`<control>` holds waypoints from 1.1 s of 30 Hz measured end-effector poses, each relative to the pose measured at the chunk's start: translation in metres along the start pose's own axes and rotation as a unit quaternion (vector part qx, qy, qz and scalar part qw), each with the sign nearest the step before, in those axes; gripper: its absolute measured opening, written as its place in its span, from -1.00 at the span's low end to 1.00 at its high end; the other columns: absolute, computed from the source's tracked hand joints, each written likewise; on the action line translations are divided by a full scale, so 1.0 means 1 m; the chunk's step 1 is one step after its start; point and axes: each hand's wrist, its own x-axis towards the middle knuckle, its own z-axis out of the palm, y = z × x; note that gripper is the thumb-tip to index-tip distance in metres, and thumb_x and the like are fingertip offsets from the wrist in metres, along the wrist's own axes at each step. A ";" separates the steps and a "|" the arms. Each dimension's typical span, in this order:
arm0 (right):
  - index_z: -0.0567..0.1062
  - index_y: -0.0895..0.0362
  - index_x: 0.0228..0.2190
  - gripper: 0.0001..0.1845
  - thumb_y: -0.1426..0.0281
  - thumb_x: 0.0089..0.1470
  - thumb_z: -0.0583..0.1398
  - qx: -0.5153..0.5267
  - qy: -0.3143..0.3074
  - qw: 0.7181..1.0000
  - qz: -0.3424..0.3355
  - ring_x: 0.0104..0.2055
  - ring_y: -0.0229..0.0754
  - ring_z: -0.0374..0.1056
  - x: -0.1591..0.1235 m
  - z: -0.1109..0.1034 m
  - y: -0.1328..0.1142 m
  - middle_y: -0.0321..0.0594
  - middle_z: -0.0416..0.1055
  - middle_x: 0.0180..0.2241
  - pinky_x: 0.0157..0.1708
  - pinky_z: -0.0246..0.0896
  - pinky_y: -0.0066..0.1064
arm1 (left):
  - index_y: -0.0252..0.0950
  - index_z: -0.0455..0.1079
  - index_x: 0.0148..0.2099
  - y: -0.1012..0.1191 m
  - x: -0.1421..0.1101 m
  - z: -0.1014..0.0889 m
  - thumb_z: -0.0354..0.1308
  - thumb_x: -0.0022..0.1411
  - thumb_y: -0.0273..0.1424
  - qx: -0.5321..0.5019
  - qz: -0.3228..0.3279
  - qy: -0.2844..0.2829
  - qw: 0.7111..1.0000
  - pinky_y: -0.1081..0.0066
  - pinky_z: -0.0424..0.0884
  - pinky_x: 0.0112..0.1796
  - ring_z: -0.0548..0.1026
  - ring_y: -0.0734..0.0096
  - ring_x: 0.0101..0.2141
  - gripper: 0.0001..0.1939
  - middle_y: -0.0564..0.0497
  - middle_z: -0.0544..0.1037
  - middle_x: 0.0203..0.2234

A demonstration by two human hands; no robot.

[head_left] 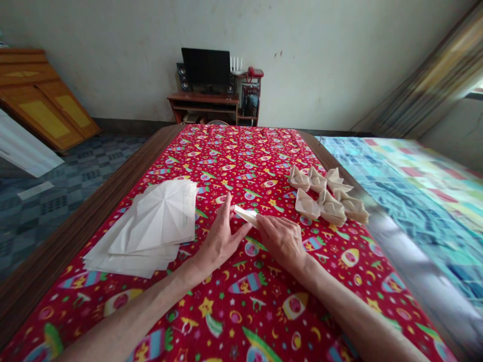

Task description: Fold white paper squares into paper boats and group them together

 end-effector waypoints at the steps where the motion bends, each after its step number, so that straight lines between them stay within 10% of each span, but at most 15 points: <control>1: 0.43 0.16 -0.30 -0.82 0.45 0.24 0.03 0.010 0.013 1.000 0.004 -0.44 -0.29 0.36 0.000 0.000 -0.001 -0.23 0.49 -0.44 -0.41 0.11 -0.47 | -0.25 -0.37 0.36 0.003 -0.002 0.003 0.01 0.31 -0.18 -0.017 -0.008 -0.005 1.000 0.16 0.38 0.01 0.29 0.15 0.14 -0.22 -0.32 0.10 0.23; 12: 0.44 0.17 -0.28 -0.78 0.43 0.22 0.00 0.032 0.027 0.999 0.034 -0.49 -0.29 0.33 0.004 -0.008 -0.023 -0.25 0.46 -0.50 -0.49 0.01 -0.46 | -0.31 0.24 0.12 0.015 -0.002 0.001 -0.11 0.30 -0.47 0.030 0.007 -0.038 0.999 0.26 0.36 0.04 0.43 0.33 -0.08 -0.64 -0.12 0.41 -0.05; 18: 0.46 0.12 -0.15 -0.73 0.42 0.17 0.03 0.023 -0.035 0.997 0.066 -0.57 -0.29 0.32 0.002 -0.007 -0.013 -0.28 0.48 -0.55 -0.57 -0.08 -0.47 | -0.30 0.26 0.16 0.018 0.002 0.003 -0.04 0.26 -0.48 0.033 -0.003 -0.027 0.999 0.45 0.48 -0.38 0.44 0.47 -0.40 -0.58 -0.06 0.36 -0.25; 27: 0.51 0.06 -0.12 -0.70 0.44 0.12 0.10 0.089 -0.089 0.988 0.094 -0.44 -0.25 0.33 -0.005 -0.003 0.000 -0.24 0.45 -0.43 -0.47 0.09 -0.50 | -0.21 0.48 -0.09 -0.002 0.007 -0.012 0.03 0.20 -0.58 0.065 0.056 -0.068 0.994 0.39 0.46 -0.23 0.43 0.42 -0.28 -0.69 -0.02 0.36 -0.22; 33: 0.45 0.05 -0.02 -0.65 0.44 0.17 0.09 -0.005 -0.126 0.992 0.029 -0.35 -0.19 0.29 -0.011 -0.001 0.002 -0.17 0.38 -0.35 -0.51 0.06 -0.47 | -0.16 0.30 0.15 0.000 0.001 -0.015 -0.06 0.31 -0.52 0.173 0.102 -0.162 0.966 0.33 0.45 -0.16 0.42 0.32 -0.16 -0.60 -0.07 0.32 -0.12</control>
